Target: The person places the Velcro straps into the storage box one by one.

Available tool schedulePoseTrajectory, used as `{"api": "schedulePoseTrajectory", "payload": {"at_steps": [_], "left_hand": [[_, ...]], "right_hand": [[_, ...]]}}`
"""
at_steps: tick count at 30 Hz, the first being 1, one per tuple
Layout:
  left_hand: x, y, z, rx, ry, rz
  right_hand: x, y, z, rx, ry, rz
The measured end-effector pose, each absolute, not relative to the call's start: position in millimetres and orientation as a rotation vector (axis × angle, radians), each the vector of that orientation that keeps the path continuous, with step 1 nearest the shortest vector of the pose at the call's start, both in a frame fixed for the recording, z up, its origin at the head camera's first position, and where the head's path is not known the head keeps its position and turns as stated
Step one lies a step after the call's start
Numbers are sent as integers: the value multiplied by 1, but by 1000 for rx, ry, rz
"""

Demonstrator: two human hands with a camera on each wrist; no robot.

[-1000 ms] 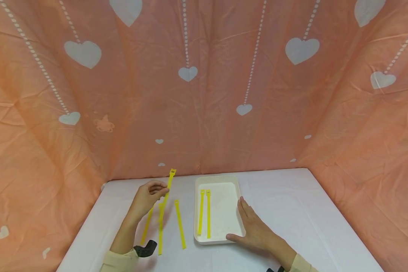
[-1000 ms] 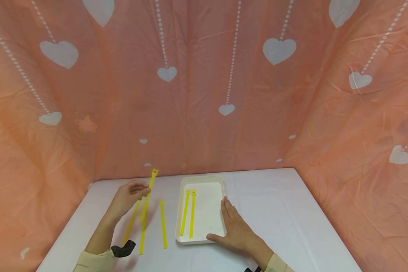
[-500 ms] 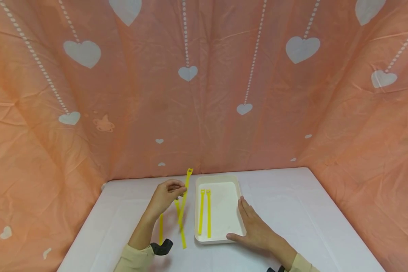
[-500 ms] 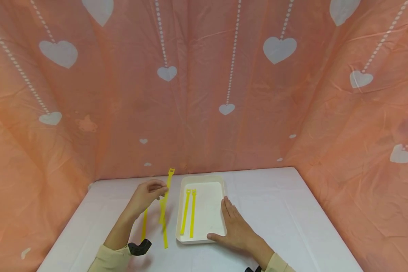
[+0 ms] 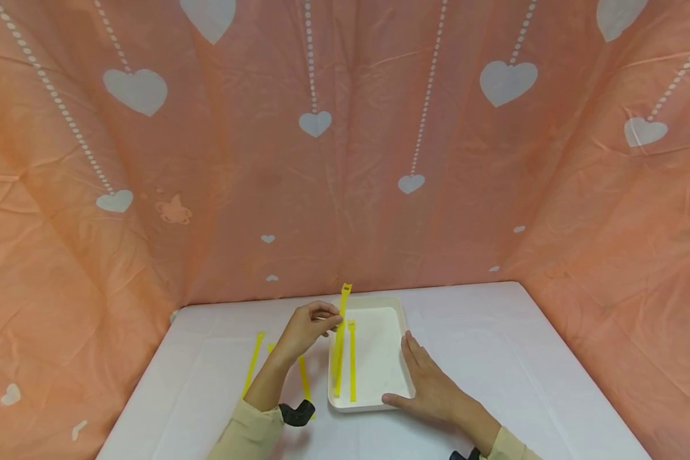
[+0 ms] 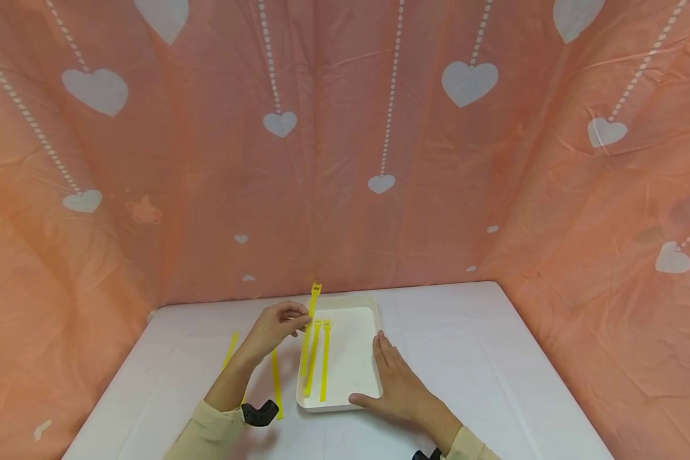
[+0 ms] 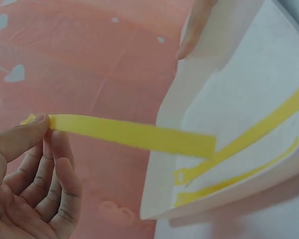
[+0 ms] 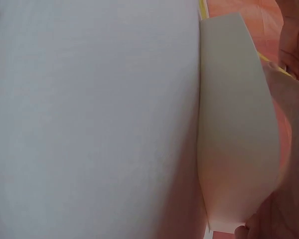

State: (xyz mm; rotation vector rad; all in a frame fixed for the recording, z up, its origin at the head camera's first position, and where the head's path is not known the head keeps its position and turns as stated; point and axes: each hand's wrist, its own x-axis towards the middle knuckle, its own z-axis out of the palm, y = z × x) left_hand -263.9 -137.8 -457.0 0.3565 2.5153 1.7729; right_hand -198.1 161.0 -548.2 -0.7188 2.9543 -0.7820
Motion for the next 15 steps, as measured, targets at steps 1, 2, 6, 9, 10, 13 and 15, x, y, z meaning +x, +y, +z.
{"api": "schedulePoseTrajectory", "payload": {"at_steps": [1, 2, 6, 9, 10, 13, 15], "left_hand": [[-265, -135, -459, 361, 2513, 1769], [-267, -133, -461, 359, 2501, 1769], [-270, -123, -469, 369, 2456, 1766], [-273, -115, -473, 369, 2412, 1768], [-274, -113, -475, 368, 2401, 1769], [-276, -105, -477, 371, 2367, 1778], [-278, -99, -480, 369, 2351, 1780]], "right_hand": [[-198, 161, -548, -712, 2949, -784], [-198, 161, -548, -708, 2947, -786], [-198, 160, -545, -709, 2937, -789], [-198, 161, -544, -727, 2941, -781], [-198, 161, -544, -734, 2946, -777], [-198, 161, -544, -750, 2951, -770], [-198, 161, -544, -748, 2948, -769]]}}
